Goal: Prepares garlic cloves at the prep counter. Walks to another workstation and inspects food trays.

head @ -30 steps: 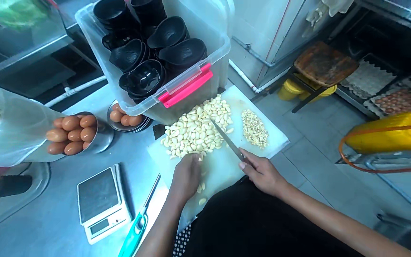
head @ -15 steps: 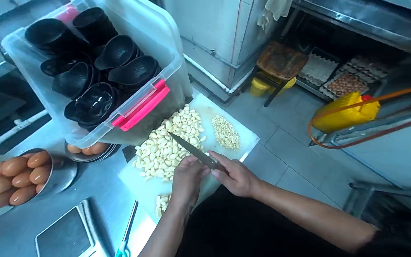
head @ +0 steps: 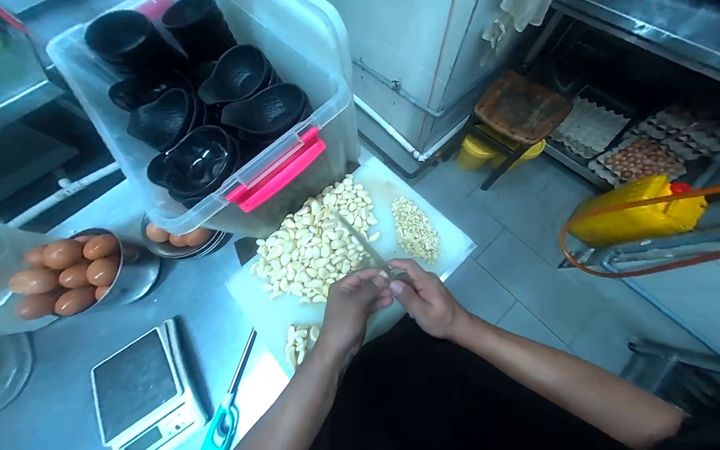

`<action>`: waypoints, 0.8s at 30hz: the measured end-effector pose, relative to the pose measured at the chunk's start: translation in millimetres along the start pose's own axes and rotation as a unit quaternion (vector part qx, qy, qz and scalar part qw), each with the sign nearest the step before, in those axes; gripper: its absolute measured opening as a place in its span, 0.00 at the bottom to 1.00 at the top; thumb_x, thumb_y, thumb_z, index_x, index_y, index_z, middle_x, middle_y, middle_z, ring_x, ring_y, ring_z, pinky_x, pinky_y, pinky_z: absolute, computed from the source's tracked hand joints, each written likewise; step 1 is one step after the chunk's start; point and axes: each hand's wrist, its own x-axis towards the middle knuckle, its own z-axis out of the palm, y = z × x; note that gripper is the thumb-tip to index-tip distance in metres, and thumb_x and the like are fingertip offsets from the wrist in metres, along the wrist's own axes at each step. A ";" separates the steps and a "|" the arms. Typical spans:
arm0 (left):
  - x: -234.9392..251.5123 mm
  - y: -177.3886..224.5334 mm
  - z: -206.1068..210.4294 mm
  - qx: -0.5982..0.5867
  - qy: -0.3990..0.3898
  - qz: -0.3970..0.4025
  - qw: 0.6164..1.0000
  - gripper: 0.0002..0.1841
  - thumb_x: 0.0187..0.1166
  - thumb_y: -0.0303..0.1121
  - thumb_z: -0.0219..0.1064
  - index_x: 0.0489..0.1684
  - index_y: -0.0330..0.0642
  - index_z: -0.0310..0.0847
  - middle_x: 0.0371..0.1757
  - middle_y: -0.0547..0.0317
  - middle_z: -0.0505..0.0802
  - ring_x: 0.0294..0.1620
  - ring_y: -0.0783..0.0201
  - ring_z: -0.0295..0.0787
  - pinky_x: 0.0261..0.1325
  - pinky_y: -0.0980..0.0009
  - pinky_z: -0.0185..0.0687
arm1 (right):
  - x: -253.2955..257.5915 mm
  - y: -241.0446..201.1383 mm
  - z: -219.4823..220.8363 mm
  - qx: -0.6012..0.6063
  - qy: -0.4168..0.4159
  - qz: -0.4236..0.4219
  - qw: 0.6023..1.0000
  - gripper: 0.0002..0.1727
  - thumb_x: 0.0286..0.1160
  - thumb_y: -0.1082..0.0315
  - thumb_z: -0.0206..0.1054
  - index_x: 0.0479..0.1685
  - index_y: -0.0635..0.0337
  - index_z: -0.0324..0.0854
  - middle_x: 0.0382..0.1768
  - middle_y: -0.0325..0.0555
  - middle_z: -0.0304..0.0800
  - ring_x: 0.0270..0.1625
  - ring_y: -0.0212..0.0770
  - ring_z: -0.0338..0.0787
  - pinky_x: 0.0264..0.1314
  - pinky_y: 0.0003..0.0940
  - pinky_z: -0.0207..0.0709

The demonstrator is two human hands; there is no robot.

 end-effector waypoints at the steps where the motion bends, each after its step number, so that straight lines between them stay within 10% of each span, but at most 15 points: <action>1: 0.3 0.3 -1.5 0.010 0.001 -0.002 1.000 0.09 0.83 0.20 0.63 0.53 0.27 0.86 0.39 0.43 0.93 0.37 0.57 0.94 0.47 0.63 0.93 | 0.9 0.5 0.1 0.019 0.002 0.030 0.999 0.24 0.90 0.54 0.52 0.75 0.58 0.73 0.24 0.39 0.83 0.21 0.33 0.81 0.26 0.33 0.80; 5: 4.7 17.2 -25.5 0.204 0.073 0.108 0.970 0.11 0.85 0.31 0.66 0.60 0.39 0.87 0.43 0.52 0.95 0.38 0.60 0.94 0.47 0.63 0.94 | 2.7 5.7 0.1 0.043 0.036 0.113 0.992 0.24 0.90 0.55 0.51 0.77 0.57 0.73 0.23 0.40 0.83 0.18 0.35 0.81 0.22 0.34 0.81; 10: -0.5 42.0 -76.2 0.612 0.169 0.260 0.728 0.16 0.88 0.38 0.61 0.62 0.43 0.89 0.66 0.53 0.89 0.56 0.58 0.91 0.58 0.52 0.89 | 1.3 8.1 -2.6 0.016 0.039 0.189 0.981 0.24 0.92 0.55 0.52 0.78 0.55 0.76 0.25 0.40 0.85 0.19 0.36 0.82 0.23 0.33 0.82; 13: -20.5 37.2 -86.6 0.712 0.092 0.186 0.671 0.11 0.83 0.38 0.65 0.49 0.47 0.92 0.53 0.56 0.93 0.54 0.55 0.92 0.57 0.48 0.89 | -0.7 12.6 -3.4 -0.010 0.021 0.171 0.985 0.26 0.90 0.54 0.54 0.80 0.54 0.76 0.23 0.37 0.85 0.20 0.33 0.82 0.25 0.33 0.82; 17: -26.3 5.5 -86.9 0.772 -0.023 0.047 0.633 0.17 0.84 0.46 0.61 0.56 0.50 0.92 0.61 0.59 0.93 0.67 0.55 0.87 0.67 0.50 0.83 | -0.4 14.6 -2.9 -0.030 0.004 0.162 0.986 0.29 0.89 0.51 0.54 0.86 0.53 0.70 0.22 0.37 0.84 0.20 0.33 0.81 0.26 0.33 0.82; 21: -20.8 -2.0 -82.9 0.754 -0.001 0.087 0.652 0.16 0.86 0.43 0.59 0.54 0.46 0.91 0.54 0.57 0.94 0.60 0.57 0.90 0.65 0.55 0.85 | -2.5 16.1 -2.5 -0.041 -0.011 0.144 0.989 0.33 0.88 0.51 0.56 0.89 0.54 0.66 0.22 0.36 0.83 0.21 0.32 0.81 0.28 0.33 0.82; 24: -17.3 3.8 -77.5 0.560 0.049 0.139 0.816 0.14 0.83 0.37 0.64 0.60 0.47 0.89 0.42 0.64 0.94 0.39 0.69 0.91 0.47 0.65 0.90 | -4.1 11.5 -4.1 -0.044 -0.039 0.088 0.994 0.33 0.87 0.50 0.56 0.87 0.56 0.68 0.23 0.37 0.84 0.21 0.31 0.80 0.28 0.33 0.81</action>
